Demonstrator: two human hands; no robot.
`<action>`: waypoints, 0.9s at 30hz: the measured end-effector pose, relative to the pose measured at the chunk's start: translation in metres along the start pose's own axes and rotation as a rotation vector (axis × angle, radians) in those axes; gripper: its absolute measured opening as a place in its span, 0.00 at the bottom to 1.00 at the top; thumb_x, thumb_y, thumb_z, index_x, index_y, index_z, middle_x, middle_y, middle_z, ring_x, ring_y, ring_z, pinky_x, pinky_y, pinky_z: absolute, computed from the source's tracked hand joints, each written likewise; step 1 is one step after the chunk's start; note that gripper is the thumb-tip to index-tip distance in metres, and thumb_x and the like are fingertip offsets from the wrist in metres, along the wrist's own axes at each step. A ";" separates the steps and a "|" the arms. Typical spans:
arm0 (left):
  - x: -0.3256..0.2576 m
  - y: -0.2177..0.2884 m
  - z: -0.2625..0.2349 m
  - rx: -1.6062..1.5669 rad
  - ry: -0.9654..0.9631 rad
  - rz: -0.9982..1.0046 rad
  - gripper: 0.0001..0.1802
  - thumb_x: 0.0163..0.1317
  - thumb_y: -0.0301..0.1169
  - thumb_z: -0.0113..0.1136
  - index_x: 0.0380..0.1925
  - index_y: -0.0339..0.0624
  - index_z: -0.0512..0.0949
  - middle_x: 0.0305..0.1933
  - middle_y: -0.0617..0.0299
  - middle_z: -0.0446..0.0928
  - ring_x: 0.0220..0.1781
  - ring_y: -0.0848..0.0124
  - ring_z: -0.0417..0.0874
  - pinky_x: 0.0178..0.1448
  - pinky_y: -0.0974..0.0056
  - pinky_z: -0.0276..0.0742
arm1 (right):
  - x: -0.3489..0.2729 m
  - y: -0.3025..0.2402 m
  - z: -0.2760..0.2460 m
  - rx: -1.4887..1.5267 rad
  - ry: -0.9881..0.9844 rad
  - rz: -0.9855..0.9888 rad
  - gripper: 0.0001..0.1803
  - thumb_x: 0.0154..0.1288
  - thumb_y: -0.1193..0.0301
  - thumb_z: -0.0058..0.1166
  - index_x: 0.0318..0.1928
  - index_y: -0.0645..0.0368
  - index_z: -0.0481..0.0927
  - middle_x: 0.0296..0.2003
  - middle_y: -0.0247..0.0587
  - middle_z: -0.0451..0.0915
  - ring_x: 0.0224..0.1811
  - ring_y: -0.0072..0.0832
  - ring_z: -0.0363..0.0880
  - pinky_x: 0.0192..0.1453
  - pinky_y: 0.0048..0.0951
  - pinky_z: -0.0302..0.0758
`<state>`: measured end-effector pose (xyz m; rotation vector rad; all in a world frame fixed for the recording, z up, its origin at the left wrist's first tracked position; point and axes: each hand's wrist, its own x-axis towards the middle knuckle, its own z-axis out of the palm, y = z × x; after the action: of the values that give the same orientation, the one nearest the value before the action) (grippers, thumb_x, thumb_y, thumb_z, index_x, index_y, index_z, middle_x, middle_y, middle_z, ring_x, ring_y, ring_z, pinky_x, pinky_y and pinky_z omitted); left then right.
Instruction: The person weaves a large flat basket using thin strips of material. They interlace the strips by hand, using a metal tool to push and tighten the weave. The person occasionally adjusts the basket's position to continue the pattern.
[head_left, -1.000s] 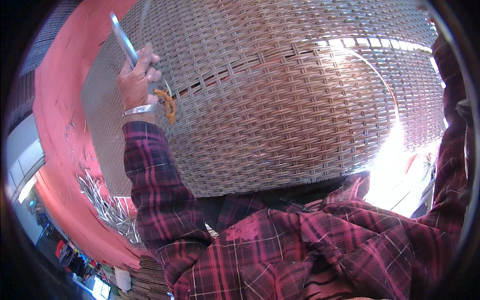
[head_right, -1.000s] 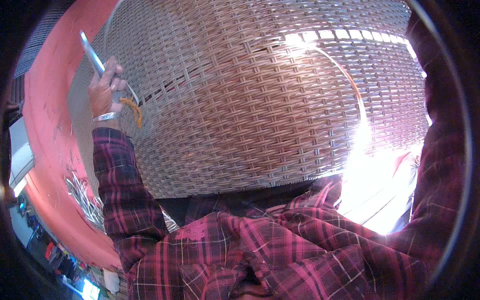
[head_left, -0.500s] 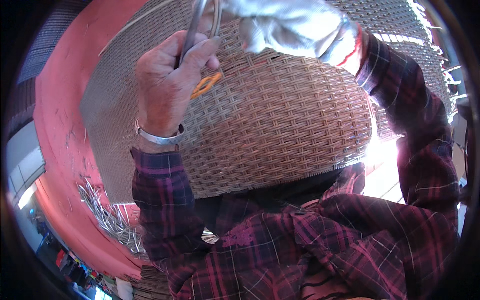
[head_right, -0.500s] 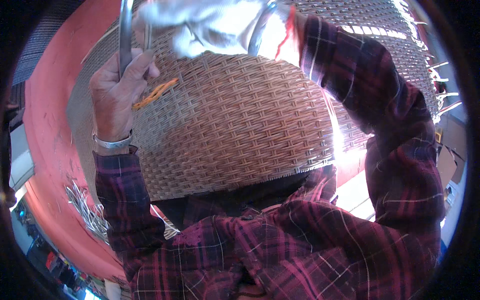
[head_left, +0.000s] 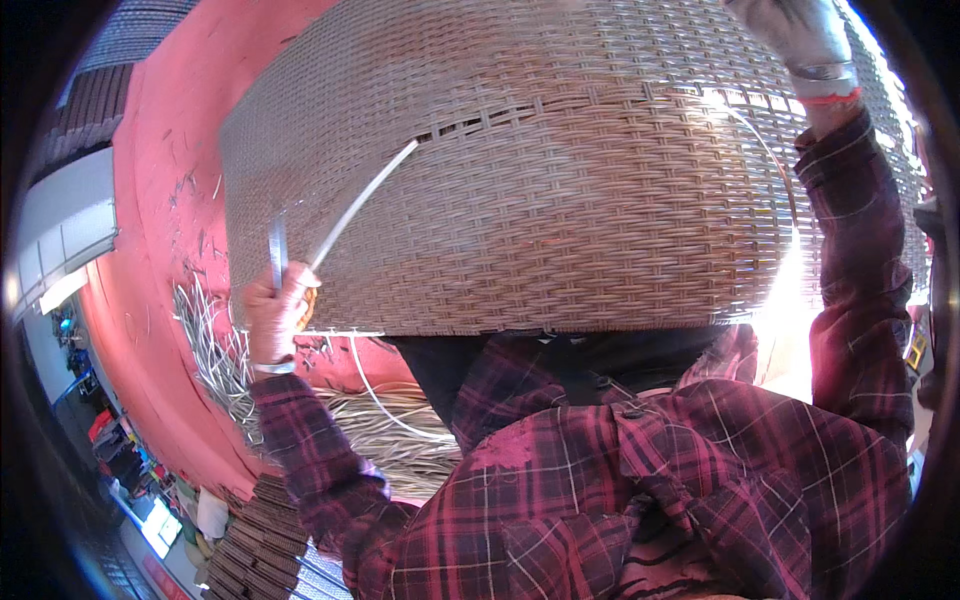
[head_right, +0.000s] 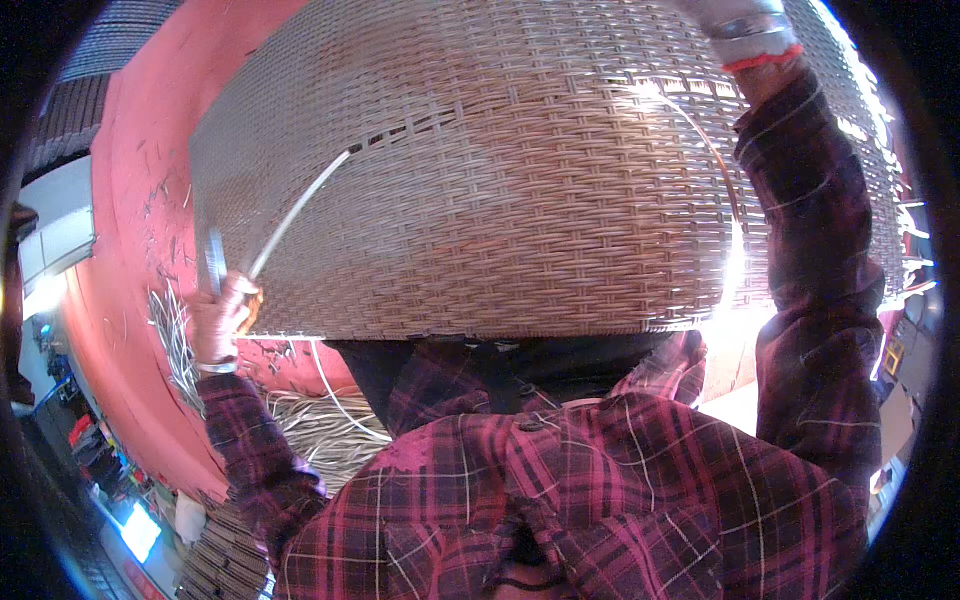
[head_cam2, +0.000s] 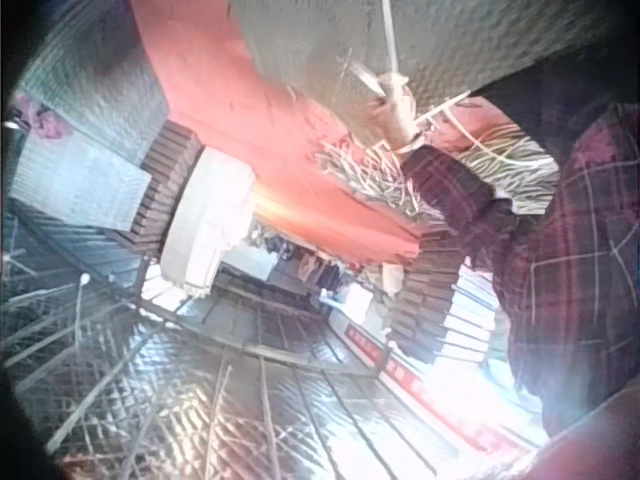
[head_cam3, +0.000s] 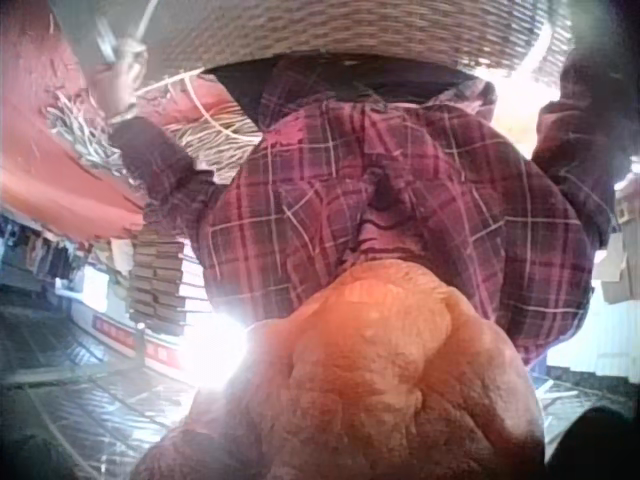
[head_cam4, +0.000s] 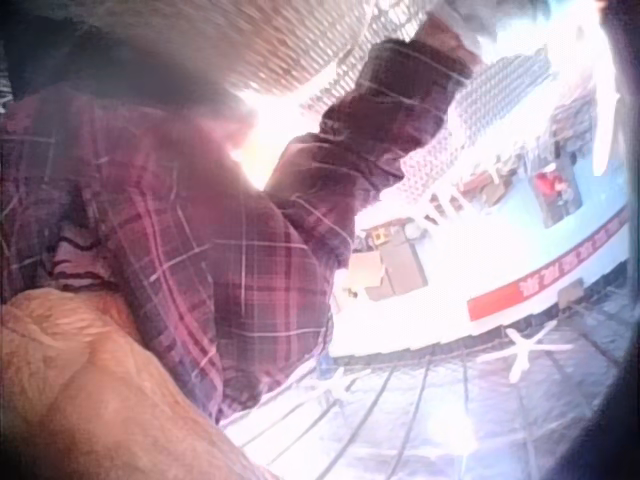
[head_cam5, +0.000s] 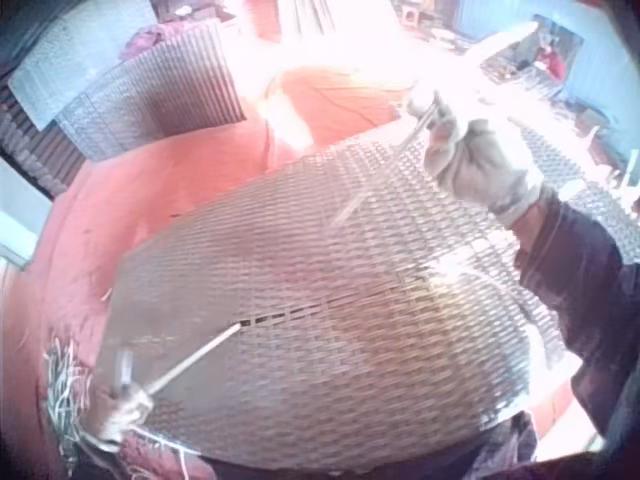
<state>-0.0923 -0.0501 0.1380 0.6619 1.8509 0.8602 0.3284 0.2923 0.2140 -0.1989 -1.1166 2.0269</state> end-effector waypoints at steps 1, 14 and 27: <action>-0.002 -0.023 -0.001 0.007 0.028 -0.070 0.10 0.61 0.36 0.65 0.34 0.41 0.82 0.17 0.76 0.67 0.13 0.88 0.60 0.16 0.78 0.51 | 0.002 0.012 0.004 -0.108 -0.034 -0.006 0.13 0.72 0.69 0.44 0.47 0.68 0.73 0.35 0.39 0.82 0.30 0.22 0.84 0.36 0.20 0.82; -0.041 -0.039 -0.047 -0.147 0.620 0.286 0.21 0.62 0.18 0.51 0.56 0.36 0.73 0.51 0.59 0.80 0.22 0.87 0.68 0.23 0.79 0.61 | 0.008 0.150 0.096 -0.065 0.249 0.329 0.08 0.67 0.68 0.54 0.37 0.60 0.78 0.30 0.31 0.79 0.29 0.15 0.78 0.27 0.16 0.70; -0.025 0.021 0.142 0.002 0.311 0.572 0.12 0.65 0.26 0.56 0.48 0.40 0.78 0.36 0.59 0.83 0.34 0.71 0.83 0.38 0.66 0.77 | -0.055 0.232 0.154 -0.550 -0.074 0.618 0.07 0.64 0.71 0.56 0.32 0.61 0.82 0.23 0.32 0.79 0.24 0.18 0.76 0.25 0.20 0.73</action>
<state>0.0492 -0.0172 0.1264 1.1416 1.9595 1.3937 0.1601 0.0862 0.1154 -0.8399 -1.8114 2.1943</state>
